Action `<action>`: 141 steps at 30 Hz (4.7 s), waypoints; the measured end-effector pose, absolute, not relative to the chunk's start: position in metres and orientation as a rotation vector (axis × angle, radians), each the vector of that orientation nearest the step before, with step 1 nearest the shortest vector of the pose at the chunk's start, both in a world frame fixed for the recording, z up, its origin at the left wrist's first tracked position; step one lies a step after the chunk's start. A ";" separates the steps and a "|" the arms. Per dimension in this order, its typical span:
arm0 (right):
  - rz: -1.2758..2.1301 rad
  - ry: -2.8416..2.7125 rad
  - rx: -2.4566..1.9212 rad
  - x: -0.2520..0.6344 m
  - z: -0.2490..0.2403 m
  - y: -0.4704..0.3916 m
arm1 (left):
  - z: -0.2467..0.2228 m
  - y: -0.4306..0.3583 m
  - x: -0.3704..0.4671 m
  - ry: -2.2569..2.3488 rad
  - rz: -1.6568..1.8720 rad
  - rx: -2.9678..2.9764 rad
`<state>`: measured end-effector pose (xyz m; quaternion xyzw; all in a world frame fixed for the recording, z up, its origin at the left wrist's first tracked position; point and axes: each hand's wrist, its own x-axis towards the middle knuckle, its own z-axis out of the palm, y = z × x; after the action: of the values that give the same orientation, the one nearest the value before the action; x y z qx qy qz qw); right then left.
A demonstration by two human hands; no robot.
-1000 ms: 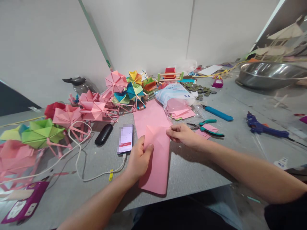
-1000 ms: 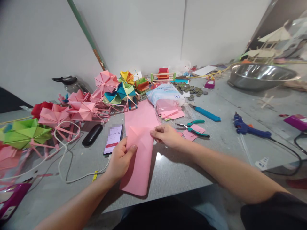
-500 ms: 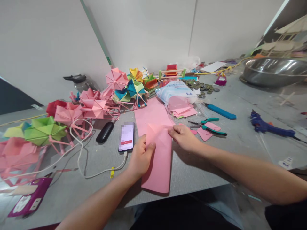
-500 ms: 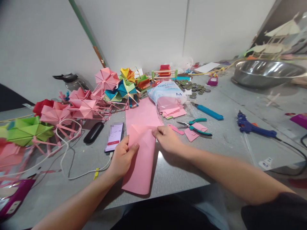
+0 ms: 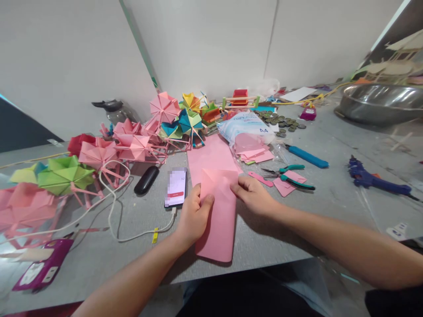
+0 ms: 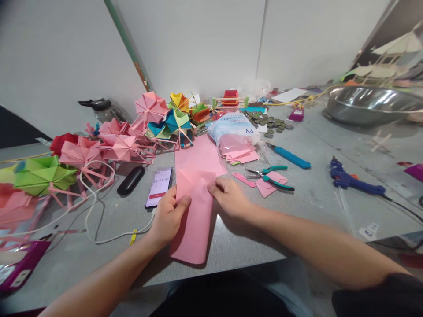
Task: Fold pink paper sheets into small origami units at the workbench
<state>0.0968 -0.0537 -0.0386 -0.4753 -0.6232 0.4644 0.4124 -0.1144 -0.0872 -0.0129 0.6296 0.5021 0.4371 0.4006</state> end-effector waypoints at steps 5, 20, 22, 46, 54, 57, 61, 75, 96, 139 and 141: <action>1.189 -1.577 -1.201 0.097 -0.040 -0.054 | -0.010 -0.087 -0.114 1.294 1.136 1.616; 1.836 -1.037 -1.030 0.086 -0.039 -0.073 | -0.010 -0.092 -0.111 1.211 1.122 1.534; 1.835 -1.051 -1.053 0.088 -0.037 -0.072 | -0.009 -0.091 -0.111 1.211 1.118 1.533; 1.408 -1.496 -1.137 0.103 -0.024 -0.051 | -0.008 -0.083 -0.117 1.221 1.054 1.517; 1.352 -1.141 -1.068 0.105 -0.023 -0.039 | -0.008 -0.089 -0.115 1.104 1.023 1.484; 1.290 -1.121 -1.055 0.107 -0.021 -0.038 | -0.006 -0.087 -0.116 1.157 1.026 1.478; 1.329 -1.281 -1.043 0.106 -0.021 -0.045 | -0.005 -0.086 -0.116 1.235 1.091 1.493; 1.482 -2.119 -1.075 0.115 -0.004 -0.051 | 0.001 -0.076 -0.125 1.161 0.904 1.363; 1.282 -2.129 -1.144 0.131 0.006 -0.036 | 0.009 -0.047 -0.154 1.347 1.157 1.638; 1.476 -1.319 -1.116 0.096 -0.036 -0.047 | -0.020 -0.080 -0.108 1.172 1.161 1.380; 1.409 -1.356 -1.132 0.098 -0.036 -0.046 | -0.022 -0.080 -0.109 1.166 1.160 1.380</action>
<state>0.0976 -0.0460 -0.0359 -0.4532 -0.5427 0.5640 0.4267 -0.1086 -0.0799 -0.0216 0.5648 0.4773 0.4747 0.4772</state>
